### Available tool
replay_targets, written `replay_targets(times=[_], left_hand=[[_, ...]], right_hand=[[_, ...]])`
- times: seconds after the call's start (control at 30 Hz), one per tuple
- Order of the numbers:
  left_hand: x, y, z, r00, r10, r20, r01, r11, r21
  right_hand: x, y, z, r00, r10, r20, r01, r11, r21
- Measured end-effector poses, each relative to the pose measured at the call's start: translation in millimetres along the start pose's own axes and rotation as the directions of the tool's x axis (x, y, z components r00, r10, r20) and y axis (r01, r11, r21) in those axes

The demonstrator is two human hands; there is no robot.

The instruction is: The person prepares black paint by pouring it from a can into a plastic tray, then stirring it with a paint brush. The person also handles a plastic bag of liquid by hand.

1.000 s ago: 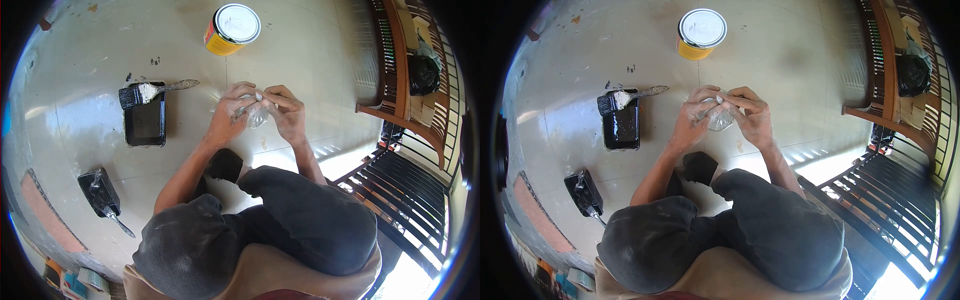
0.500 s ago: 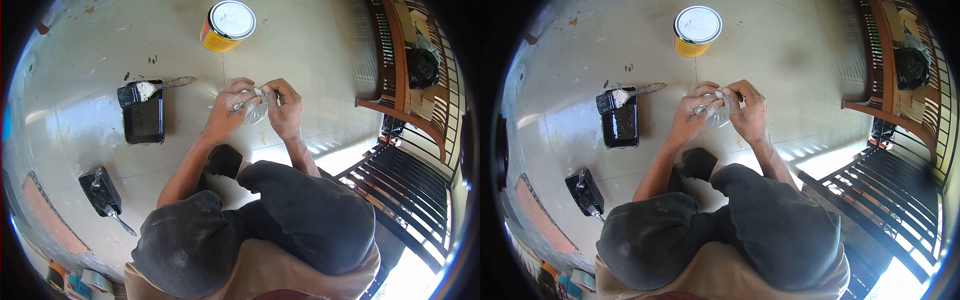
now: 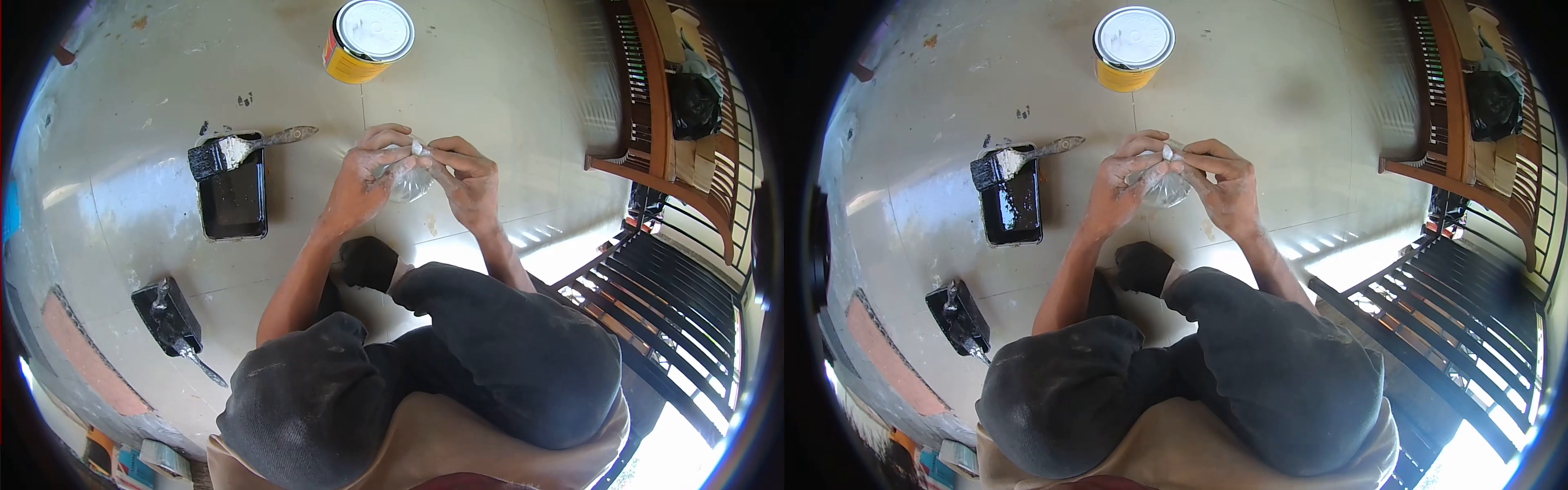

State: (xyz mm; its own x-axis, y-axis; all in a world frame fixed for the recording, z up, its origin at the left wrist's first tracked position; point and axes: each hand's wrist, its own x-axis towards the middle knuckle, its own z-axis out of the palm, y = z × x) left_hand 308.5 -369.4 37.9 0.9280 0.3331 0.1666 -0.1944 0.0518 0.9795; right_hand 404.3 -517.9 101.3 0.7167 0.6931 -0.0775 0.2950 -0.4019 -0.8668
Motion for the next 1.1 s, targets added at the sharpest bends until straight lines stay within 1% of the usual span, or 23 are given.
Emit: replay_targets(times=[0.07,0.17,0.27,0.37,0.47,0.57,0.87,0.97,1.07,1.1], left_hand=[[2,5,3,1.000,-0.023,-0.012,0.023,1.000,0.001],[3,6,12,0.998,0.042,-0.038,-0.036,0.989,0.142],[-1,5,19,0.997,0.073,-0.025,-0.068,0.984,0.166],[0,10,22,0.997,0.075,-0.009,-0.072,0.985,0.157],[0,12,24,0.997,0.077,-0.009,-0.074,0.980,0.182],[3,14,25,0.996,0.090,0.025,-0.093,0.979,0.179],[4,18,27,0.992,0.119,0.036,-0.124,0.972,0.198],[3,24,25,0.998,0.030,0.059,-0.042,0.976,0.212],[5,24,24,0.995,0.054,0.084,-0.073,0.970,0.233],[5,24,24,0.995,0.072,0.071,-0.086,0.971,0.224]], right_hand=[[-3,2,8,0.992,0.001,-0.122,0.009,0.997,0.076],[-5,-2,12,0.974,0.018,-0.225,0.018,0.987,0.157],[-12,-6,11,0.959,0.102,-0.265,-0.060,0.985,0.163],[-15,-8,14,0.937,0.086,-0.340,-0.010,0.975,0.220],[-15,-7,17,0.906,-0.014,-0.423,0.037,0.998,0.046],[-13,-11,16,0.892,-0.028,-0.452,0.013,0.999,-0.038],[-9,-8,18,0.851,-0.038,-0.524,-0.002,0.997,-0.075],[-7,-5,19,0.833,-0.050,-0.551,0.010,0.997,-0.075],[-4,-4,20,0.820,-0.079,-0.566,0.016,0.993,-0.115],[-3,-4,20,0.815,-0.075,-0.575,0.021,0.995,-0.100]])
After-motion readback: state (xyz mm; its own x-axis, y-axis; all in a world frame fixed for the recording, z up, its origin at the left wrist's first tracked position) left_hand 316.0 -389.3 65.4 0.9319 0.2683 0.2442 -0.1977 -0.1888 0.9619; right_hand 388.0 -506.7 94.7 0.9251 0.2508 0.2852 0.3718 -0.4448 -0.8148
